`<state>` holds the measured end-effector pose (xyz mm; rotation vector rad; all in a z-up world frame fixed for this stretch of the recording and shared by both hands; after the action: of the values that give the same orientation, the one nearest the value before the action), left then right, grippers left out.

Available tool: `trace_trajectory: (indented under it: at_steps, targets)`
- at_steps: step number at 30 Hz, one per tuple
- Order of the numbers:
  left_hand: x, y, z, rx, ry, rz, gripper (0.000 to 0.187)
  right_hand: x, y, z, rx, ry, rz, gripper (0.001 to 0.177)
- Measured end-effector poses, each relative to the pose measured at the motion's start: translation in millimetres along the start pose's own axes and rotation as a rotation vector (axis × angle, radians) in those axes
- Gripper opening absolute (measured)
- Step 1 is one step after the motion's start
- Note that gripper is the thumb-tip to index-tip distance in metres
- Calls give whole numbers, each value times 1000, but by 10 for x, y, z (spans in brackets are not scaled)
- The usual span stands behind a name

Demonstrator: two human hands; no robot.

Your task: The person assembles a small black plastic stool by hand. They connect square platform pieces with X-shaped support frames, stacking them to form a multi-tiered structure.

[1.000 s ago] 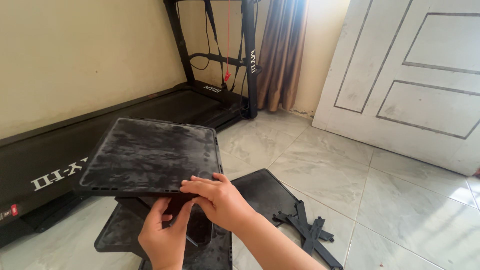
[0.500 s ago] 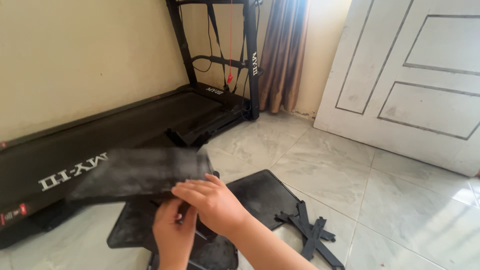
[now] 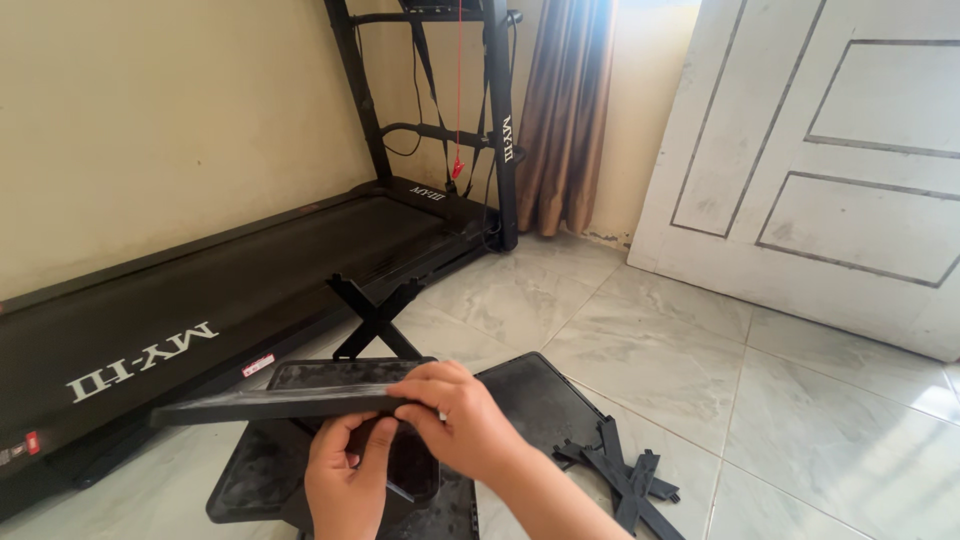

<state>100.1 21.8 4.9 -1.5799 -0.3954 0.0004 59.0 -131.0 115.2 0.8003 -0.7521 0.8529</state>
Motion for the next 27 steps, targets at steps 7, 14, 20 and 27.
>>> trace_trajectory:
  at_steps: [7, 14, 20, 27]
  targets:
    - [9, 91, 15, -210, -30, 28, 15, 4, 195, 93, -86, 66, 140, 27]
    - [-68, 35, 43, -152, -137, 37, 15, -24, 265, 118, -202, 40, 134, 33]
    - [-23, 46, 53, -246, -95, 44, 15, 24, 227, 60, -200, 3, 119, 28]
    - [-57, 47, 86, -32, -188, 135, 16, -81, 8, -7, -66, -138, -169, 24]
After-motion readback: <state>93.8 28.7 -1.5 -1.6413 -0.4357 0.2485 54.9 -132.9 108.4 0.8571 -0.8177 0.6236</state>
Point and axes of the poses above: each hand's wrist, its own x-axis towards the middle knuckle, its own z-axis out of the back of the hand, y = z × x, the point moved 9 cm from there along x, towards the middle knuckle, and after that the axes turned 14 degrees about z, right-handed, at the moved point
